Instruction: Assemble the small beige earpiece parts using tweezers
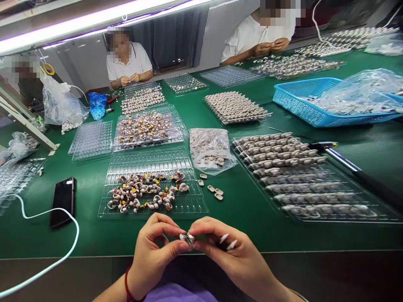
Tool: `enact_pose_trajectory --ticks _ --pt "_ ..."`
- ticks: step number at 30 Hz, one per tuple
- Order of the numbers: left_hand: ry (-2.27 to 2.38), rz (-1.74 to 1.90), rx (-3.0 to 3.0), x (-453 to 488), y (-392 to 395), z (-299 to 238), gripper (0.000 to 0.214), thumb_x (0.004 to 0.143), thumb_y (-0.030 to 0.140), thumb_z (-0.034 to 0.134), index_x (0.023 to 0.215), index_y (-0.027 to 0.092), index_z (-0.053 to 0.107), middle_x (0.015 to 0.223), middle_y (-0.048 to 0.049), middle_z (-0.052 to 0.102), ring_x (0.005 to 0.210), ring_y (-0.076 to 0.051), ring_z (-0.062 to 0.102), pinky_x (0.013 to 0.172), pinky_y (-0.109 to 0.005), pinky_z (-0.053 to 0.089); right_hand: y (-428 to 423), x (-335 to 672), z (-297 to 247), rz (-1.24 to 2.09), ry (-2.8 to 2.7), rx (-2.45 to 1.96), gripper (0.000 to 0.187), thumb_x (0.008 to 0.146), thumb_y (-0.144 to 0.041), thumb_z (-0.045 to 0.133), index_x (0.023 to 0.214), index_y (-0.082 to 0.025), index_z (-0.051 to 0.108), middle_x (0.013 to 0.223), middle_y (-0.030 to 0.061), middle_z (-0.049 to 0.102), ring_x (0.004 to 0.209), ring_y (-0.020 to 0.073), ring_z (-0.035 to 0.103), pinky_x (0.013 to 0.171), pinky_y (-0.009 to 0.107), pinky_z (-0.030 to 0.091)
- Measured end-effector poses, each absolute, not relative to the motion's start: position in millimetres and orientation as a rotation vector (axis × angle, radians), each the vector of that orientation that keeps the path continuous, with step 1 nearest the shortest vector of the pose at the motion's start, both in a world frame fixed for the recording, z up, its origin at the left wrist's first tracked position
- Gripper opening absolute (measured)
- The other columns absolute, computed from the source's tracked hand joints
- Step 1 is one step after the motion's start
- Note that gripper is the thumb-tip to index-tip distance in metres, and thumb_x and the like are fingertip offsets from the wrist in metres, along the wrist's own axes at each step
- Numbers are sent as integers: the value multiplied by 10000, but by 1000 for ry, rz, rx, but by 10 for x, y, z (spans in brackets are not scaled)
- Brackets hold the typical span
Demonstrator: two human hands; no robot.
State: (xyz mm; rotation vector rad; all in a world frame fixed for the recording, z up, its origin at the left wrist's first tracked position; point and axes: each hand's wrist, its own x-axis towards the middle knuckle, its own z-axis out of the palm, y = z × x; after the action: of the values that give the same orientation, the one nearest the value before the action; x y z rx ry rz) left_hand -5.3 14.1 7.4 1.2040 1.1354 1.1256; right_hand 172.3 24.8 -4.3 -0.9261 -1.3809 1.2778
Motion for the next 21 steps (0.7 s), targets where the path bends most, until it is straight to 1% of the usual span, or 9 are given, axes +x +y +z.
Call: enact_pose_trajectory --ticks 3,6,12,17,21 --pt "1176 1118 1236 -51 133 121 149 669 319 835 758 208 790 852 -57 591 715 -145 553 557 -204 438 228 1681 -48 1159 -1382 -882 91 782 -154 726 825 -233 725 728 -1 668 586 118 593 520 180 500" --pt "1208 1083 1298 -62 132 193 158 672 328 827 753 197 790 879 -71 587 744 -160 551 579 -218 456 206 1668 -32 1111 -1402 -871 143 787 -117 714 858 -241 713 740 -9 661 584 110 590 526 168 502" --pt "1238 1045 1415 -53 134 318 169 672 334 819 712 174 779 887 -84 594 739 -171 556 581 -237 464 156 1700 0 954 -1505 -820 176 818 -89 677 904 -241 696 803 7 663 653 128 639 553 176 529" --pt "1249 1070 1527 -38 119 290 151 699 328 806 759 190 792 883 -89 612 766 -190 577 578 -244 487 137 1719 -24 844 -1571 -824 199 830 -68 650 931 -232 697 815 23 680 670 140 659 569 191 545" --pt "1254 1114 1630 -37 110 268 113 728 283 792 817 215 797 891 -88 632 802 -205 602 583 -249 511 130 1714 -15 833 -1584 -833 239 830 -49 636 961 -236 703 828 32 695 701 154 676 592 204 559"
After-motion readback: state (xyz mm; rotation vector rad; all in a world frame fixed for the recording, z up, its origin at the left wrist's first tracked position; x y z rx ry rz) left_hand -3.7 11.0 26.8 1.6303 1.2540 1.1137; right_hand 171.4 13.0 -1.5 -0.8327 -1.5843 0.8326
